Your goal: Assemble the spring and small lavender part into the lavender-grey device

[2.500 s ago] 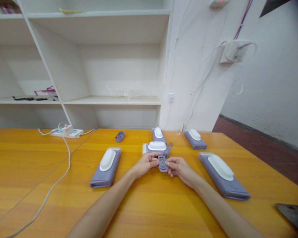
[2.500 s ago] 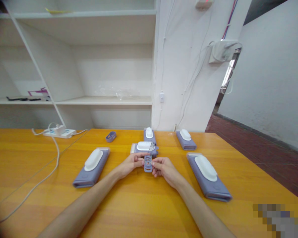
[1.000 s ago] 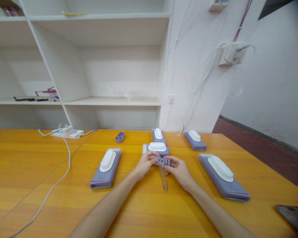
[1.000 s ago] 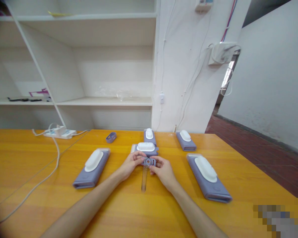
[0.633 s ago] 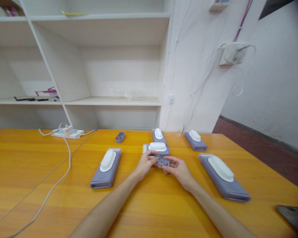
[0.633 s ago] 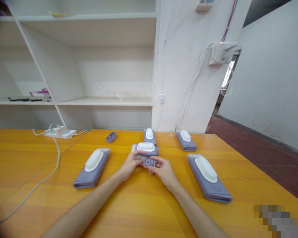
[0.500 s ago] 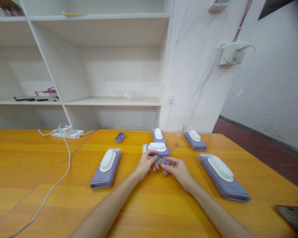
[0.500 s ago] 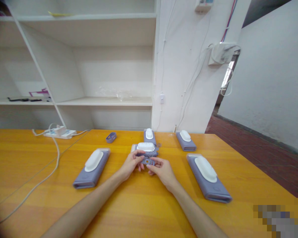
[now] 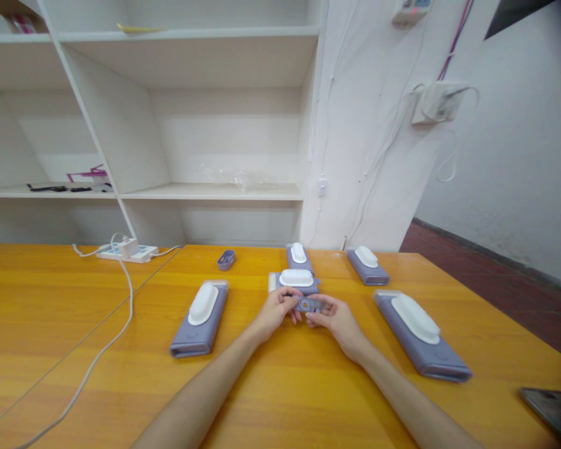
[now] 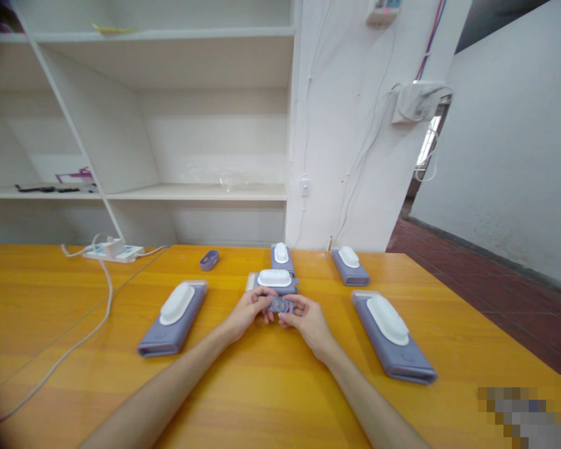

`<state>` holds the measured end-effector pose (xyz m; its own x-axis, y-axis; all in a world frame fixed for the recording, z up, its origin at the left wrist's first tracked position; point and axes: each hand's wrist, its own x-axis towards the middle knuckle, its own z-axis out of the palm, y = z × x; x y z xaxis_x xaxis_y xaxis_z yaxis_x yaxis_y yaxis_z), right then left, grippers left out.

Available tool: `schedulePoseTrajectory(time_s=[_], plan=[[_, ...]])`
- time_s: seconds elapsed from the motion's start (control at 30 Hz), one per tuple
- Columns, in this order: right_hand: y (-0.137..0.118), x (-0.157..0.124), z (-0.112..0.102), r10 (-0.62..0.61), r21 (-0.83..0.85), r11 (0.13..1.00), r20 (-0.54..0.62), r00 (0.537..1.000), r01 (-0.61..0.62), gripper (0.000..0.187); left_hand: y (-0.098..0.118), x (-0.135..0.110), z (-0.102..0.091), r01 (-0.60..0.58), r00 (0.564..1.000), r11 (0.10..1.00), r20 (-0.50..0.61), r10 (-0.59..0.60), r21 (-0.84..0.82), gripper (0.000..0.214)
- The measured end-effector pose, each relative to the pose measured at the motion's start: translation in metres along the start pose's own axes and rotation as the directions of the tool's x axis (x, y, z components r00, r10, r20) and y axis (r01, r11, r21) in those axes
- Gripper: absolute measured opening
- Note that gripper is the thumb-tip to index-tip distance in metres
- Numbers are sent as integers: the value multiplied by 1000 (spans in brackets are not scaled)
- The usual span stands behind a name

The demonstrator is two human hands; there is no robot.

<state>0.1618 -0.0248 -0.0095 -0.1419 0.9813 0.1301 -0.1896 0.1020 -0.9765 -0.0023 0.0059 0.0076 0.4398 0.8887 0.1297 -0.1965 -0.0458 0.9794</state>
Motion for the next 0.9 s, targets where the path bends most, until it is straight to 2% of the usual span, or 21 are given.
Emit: schedulePoseTrajectory(time_s=[0.33, 0.5, 0.7, 0.9], plan=[[-2, -1, 1, 17, -32, 999, -1, 1000, -17, 52, -4, 0, -3, 14, 1000, 1000, -25, -14, -17, 51], [-5, -2, 2, 13, -28, 1000, 5, 1000, -12, 54, -4, 0, -3, -8, 1000, 1000, -4, 8, -24, 51], [-5, -1, 2, 45, -73, 996, -14, 999, -46, 57, -4, 0, -4, 18, 1000, 999, -13, -18, -40, 51], [-4, -1, 1, 32, -52, 998, 0, 999, -32, 54, -4, 0, -4, 4, 1000, 1000, -8, -5, -31, 50]])
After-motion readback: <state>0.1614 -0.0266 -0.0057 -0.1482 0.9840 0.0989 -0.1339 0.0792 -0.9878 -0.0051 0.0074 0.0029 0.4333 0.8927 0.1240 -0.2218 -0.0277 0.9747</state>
